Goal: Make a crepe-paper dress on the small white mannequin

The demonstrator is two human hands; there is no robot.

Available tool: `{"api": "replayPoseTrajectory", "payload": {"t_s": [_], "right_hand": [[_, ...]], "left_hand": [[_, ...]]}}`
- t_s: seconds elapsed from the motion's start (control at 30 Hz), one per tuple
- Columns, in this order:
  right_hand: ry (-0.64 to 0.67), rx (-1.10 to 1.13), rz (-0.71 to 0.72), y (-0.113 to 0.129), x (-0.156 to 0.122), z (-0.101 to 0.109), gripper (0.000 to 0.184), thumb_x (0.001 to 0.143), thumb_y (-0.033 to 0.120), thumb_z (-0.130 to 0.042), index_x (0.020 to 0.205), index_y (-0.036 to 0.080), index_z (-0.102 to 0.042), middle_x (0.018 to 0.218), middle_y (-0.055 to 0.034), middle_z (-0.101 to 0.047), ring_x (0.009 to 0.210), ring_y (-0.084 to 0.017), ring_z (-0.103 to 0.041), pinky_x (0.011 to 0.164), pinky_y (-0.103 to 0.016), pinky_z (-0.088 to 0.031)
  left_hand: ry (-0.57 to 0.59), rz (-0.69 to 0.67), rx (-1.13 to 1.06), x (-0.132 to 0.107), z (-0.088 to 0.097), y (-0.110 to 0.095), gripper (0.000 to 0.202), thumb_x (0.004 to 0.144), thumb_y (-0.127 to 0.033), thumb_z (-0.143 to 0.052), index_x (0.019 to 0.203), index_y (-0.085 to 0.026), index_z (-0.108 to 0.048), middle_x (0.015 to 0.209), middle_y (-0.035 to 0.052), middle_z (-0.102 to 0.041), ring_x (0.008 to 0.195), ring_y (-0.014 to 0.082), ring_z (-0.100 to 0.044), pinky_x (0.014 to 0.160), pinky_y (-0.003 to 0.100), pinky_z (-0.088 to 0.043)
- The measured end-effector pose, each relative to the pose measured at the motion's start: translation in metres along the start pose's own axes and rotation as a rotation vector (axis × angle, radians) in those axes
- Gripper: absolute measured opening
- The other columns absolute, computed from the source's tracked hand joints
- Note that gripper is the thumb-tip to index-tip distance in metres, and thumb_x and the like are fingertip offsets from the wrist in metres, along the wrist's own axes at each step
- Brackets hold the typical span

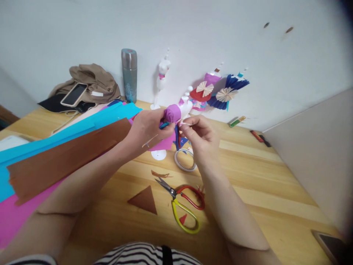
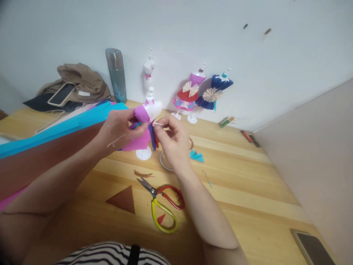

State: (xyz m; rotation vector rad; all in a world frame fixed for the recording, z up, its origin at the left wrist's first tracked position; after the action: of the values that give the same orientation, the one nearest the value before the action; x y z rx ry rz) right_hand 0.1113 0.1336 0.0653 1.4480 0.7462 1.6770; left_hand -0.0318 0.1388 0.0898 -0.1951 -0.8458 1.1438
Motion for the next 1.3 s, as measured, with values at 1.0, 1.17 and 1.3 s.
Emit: {"api": "replayPoseTrajectory", "payload": {"t_s": [1.0, 1.17, 1.3], "right_hand": [[-0.071, -0.436, 0.242, 0.034, -0.011, 0.012, 0.017, 0.074, 0.008, -0.051, 0.075, 0.021, -0.063, 0.069, 0.0015, -0.065, 0.059, -0.015, -0.059, 0.056, -0.030, -0.048], [-0.142, -0.408, 0.248, 0.052, -0.020, 0.030, 0.019, 0.080, 0.009, -0.054, 0.083, 0.023, -0.065, 0.076, -0.0004, -0.068, 0.060, -0.015, -0.061, 0.057, -0.031, -0.049], [0.175, -0.322, 0.238, 0.066, -0.029, 0.011, 0.012, 0.084, 0.014, -0.061, 0.086, 0.024, -0.067, 0.072, 0.0015, -0.069, 0.058, -0.013, -0.061, 0.055, -0.027, -0.048]], "left_hand": [[-0.012, 0.003, -0.013, 0.001, 0.001, 0.003, 0.015, 0.078, -0.028, -0.059, 0.064, -0.024, -0.055, 0.061, 0.0027, -0.058, 0.059, 0.0198, -0.049, 0.058, 0.034, -0.036], [-0.020, -0.023, 0.003, 0.003, 0.001, 0.004, 0.021, 0.079, -0.031, -0.055, 0.061, -0.021, -0.048, 0.058, 0.0010, -0.052, 0.056, 0.0151, -0.046, 0.057, 0.031, -0.032], [-0.029, -0.052, 0.048, 0.004, 0.000, 0.004, 0.022, 0.079, -0.029, -0.059, 0.061, -0.020, -0.049, 0.058, 0.0001, -0.051, 0.057, 0.0135, -0.045, 0.058, 0.030, -0.029]]}}
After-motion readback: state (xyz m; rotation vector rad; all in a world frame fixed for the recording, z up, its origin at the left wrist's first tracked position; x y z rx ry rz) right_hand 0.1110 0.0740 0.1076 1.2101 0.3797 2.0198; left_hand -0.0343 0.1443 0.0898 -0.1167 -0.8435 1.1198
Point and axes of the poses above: each hand's wrist, its own x-axis towards the middle knuckle, its own z-axis out of the back of the hand, y = z × x, the point moved 9 cm from there along x, towards the middle knuckle
